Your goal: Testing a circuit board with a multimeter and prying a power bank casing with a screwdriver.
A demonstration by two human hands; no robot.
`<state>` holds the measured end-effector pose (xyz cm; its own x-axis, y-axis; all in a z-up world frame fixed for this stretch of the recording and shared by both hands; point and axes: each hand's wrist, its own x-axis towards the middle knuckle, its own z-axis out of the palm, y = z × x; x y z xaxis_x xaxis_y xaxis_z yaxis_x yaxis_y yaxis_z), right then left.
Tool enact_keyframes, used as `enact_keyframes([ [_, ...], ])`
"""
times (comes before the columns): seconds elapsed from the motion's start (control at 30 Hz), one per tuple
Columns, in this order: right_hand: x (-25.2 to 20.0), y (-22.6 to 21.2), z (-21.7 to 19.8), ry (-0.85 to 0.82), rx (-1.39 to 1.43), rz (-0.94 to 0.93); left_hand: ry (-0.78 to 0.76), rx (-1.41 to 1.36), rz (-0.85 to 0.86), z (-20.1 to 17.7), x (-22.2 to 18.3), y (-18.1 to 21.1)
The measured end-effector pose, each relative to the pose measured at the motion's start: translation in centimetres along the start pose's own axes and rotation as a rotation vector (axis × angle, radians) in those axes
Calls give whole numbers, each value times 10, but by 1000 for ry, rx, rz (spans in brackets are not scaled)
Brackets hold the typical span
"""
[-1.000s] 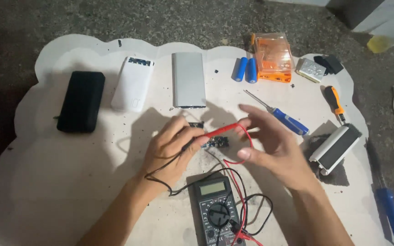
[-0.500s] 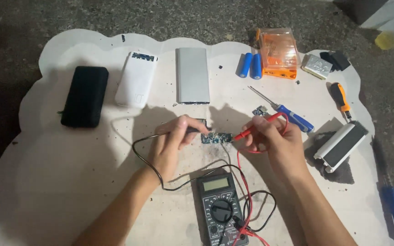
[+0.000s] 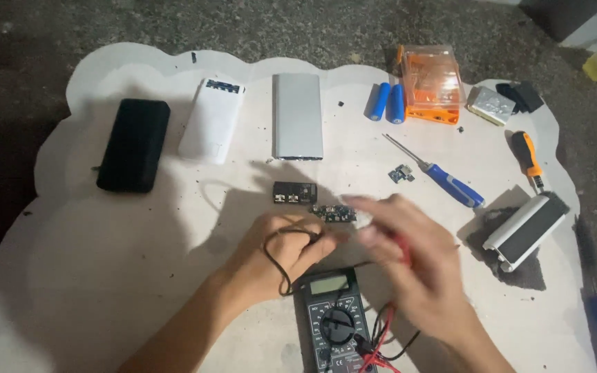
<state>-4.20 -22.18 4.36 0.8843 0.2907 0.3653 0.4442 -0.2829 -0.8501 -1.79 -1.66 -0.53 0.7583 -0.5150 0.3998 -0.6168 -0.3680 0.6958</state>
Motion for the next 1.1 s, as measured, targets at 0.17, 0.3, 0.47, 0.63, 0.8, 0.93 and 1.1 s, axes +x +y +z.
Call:
enact_keyframes([
  [0.17, 6, -11, 16, -77, -59, -270, -52, 20, 18, 1, -6, -1],
  [0.3, 2, -1, 15, -82, -126, -280, -70, -1, -106, 4, -9, -2],
  [0.47, 4, 5, 17, -51, -113, -263, -44, -4, -56, 4, -5, -4],
  [0.63, 9, -20, 20, -5, -170, -190, -217, -289, -583, -12, 7, 21],
  [0.8, 0, 5, 27, 30, -124, -277, -168, 27, -222, 12, -10, -12],
  [0.93, 5, 6, 27, 30, -96, -216, -126, 30, -100, 4, -5, -7],
  [1.1, 5, -4, 29, 65, -123, -221, -174, -21, -184, 3, -8, -6],
])
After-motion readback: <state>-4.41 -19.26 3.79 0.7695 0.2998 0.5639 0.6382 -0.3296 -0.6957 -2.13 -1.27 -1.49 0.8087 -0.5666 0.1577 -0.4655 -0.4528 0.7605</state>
